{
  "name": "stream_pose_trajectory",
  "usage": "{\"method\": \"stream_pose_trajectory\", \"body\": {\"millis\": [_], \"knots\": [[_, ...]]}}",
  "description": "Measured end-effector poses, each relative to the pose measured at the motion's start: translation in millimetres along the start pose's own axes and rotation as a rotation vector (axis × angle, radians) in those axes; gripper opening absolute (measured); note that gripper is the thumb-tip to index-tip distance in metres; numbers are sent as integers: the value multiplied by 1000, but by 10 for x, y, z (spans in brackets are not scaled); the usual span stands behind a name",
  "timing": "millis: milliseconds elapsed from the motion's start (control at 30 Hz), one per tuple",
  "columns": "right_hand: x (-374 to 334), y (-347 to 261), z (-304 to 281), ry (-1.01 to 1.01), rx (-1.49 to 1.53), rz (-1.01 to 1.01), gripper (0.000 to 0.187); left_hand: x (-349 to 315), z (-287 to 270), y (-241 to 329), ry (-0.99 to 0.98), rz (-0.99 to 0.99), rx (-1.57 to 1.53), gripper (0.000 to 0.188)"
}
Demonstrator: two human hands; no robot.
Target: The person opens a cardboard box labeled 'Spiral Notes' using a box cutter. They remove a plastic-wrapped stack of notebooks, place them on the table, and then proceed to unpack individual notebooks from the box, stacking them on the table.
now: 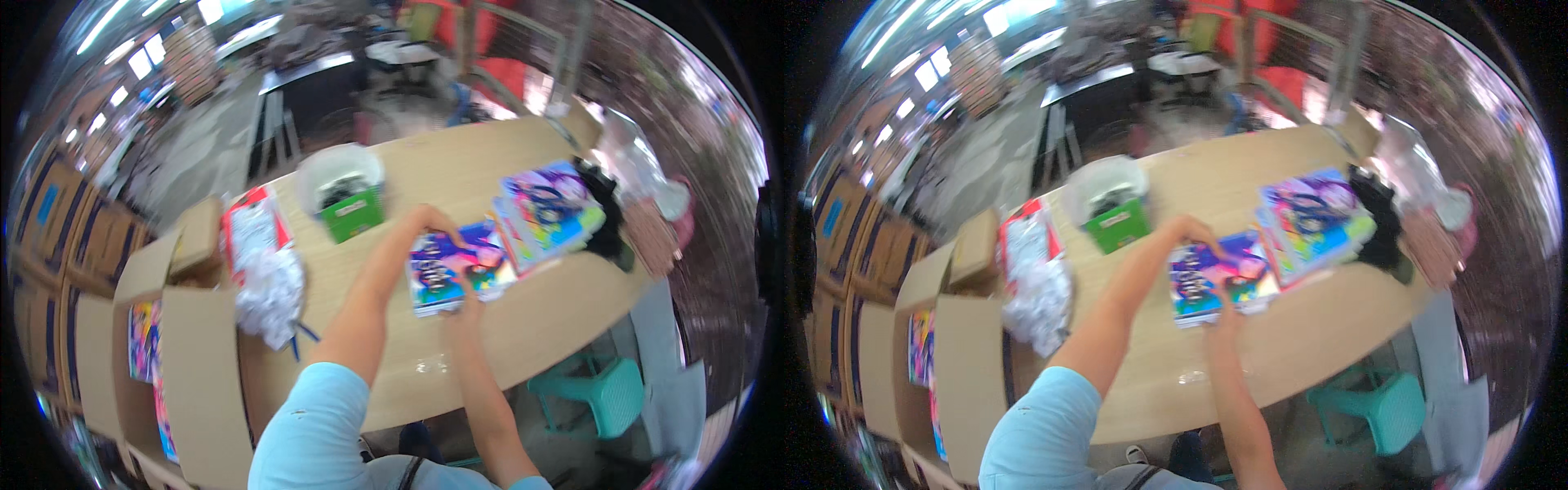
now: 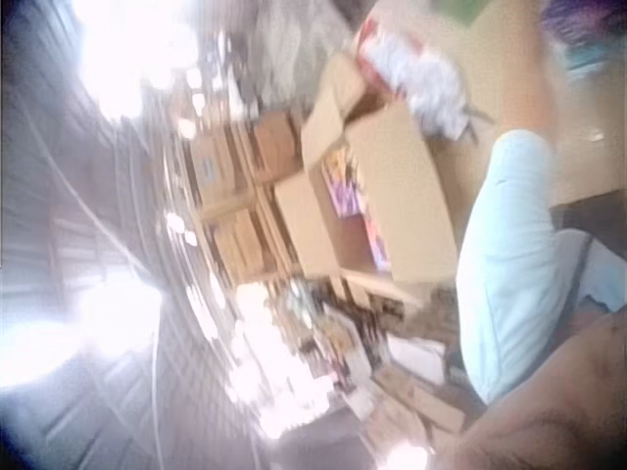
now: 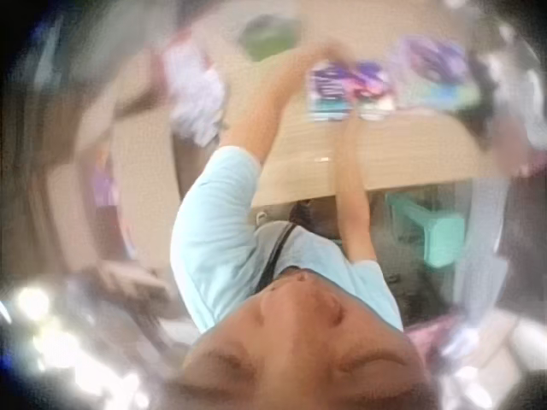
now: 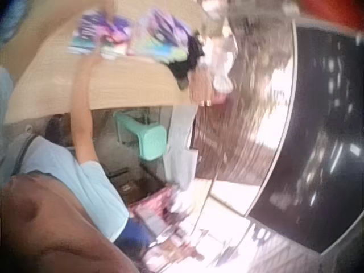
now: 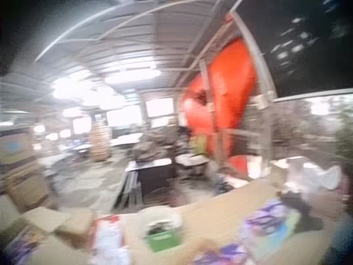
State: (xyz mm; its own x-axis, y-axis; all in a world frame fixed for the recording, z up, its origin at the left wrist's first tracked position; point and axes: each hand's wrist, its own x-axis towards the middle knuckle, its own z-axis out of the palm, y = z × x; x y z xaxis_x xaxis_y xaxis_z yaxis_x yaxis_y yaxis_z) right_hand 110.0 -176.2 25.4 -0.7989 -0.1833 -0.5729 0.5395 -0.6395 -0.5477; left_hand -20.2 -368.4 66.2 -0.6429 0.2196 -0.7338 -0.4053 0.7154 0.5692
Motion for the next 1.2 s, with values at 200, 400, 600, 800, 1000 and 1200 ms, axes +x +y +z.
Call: {"method": "stream_pose_trajectory", "body": {"millis": [200,400,600,800,1000,1200], "knots": [[-168,-93,-271,-163,25,13,58,-1065,1127,378,1262,503,309,58],[-380,-104,-181,-132,-59,-27,58,-5350,3046,299,1321,704,-272,50],[-703,298,-31,-305,-772,-506,58,-6960,4125,-2274,1774,-481,-548,27],[-1701,984,399,-199,179,136,51,-6553,4232,-4065,999,-568,-1324,47],[-2022,649,-543,-260,164,54,40,-6160,4295,-4014,814,-492,-1310,53],[-2413,277,-1281,25,178,-141,36,-6162,4270,-3781,800,-385,-1701,43]]}}
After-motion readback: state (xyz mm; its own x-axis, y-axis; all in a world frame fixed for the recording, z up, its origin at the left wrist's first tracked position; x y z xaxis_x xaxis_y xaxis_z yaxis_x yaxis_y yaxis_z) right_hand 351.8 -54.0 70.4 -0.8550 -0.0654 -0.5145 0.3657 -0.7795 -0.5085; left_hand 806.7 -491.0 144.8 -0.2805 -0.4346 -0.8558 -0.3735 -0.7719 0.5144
